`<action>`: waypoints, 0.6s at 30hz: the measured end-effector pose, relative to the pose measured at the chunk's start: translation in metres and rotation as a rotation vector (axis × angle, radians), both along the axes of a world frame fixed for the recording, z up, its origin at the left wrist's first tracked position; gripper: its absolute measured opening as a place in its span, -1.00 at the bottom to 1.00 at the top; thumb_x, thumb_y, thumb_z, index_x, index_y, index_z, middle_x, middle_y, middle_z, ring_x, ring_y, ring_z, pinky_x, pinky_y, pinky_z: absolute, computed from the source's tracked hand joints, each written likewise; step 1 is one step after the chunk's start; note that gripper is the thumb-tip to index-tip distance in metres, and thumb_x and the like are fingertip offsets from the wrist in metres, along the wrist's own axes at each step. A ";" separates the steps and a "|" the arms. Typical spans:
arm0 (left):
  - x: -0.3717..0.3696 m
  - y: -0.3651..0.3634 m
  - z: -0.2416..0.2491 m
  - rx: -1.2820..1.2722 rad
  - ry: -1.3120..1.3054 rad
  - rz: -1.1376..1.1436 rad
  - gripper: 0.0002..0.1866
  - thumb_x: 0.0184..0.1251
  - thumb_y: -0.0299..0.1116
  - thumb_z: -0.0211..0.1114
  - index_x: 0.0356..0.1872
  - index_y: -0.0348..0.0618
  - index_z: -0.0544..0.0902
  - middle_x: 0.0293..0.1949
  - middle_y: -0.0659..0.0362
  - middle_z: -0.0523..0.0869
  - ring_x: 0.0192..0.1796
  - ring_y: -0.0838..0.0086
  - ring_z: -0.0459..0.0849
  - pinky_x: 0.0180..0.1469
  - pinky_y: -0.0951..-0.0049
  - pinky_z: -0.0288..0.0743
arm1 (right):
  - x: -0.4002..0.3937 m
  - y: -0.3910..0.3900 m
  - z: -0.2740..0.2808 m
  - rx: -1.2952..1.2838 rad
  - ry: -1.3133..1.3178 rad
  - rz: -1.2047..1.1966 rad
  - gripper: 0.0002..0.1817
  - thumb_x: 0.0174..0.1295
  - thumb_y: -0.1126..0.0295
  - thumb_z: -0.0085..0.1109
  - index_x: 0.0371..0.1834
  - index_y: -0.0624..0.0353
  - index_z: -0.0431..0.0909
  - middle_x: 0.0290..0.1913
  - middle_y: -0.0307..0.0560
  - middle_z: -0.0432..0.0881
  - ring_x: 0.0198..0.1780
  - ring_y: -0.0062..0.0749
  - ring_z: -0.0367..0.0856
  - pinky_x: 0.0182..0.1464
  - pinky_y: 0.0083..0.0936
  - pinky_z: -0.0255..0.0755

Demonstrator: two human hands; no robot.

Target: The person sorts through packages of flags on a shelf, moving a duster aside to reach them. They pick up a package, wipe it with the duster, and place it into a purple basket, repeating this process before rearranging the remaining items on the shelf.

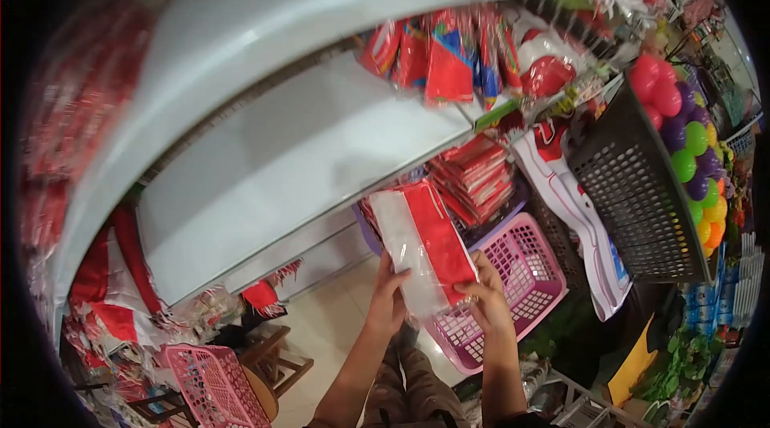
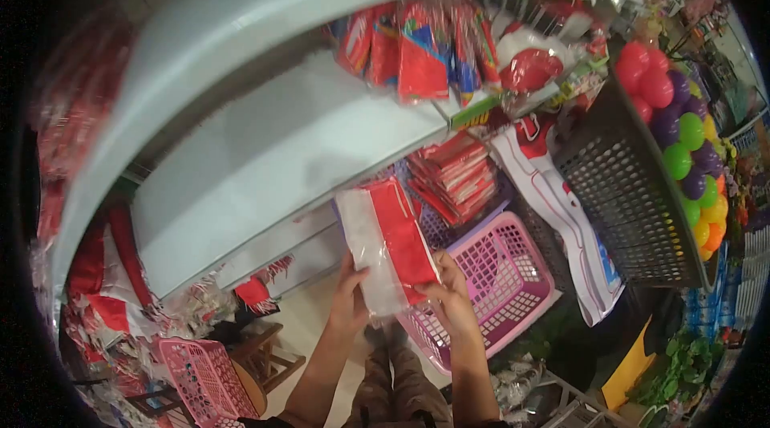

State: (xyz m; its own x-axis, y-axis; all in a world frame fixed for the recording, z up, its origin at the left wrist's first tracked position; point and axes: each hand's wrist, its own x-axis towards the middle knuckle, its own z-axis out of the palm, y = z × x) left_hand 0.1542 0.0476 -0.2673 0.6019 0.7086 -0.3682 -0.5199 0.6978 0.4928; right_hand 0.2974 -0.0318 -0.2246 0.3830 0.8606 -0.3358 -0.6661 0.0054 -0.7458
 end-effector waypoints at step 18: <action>-0.072 -0.024 0.275 0.265 -0.506 0.359 -0.49 0.48 0.05 -0.14 0.18 -0.13 0.41 0.05 0.10 0.58 0.04 0.29 0.58 0.13 0.26 0.46 | -0.045 0.026 0.263 0.298 -0.519 0.295 -0.84 0.19 0.38 0.16 -0.24 0.20 0.47 -0.36 -0.28 0.58 -0.28 -0.62 0.56 -0.32 -0.73 0.39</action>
State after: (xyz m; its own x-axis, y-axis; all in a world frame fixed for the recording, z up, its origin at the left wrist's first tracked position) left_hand 0.0822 0.0232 0.0078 0.3650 0.9244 0.1110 -0.9088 0.3279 0.2581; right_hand 0.2520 -0.0053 0.0383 0.1652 0.9815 0.0971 -0.2261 0.1335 -0.9649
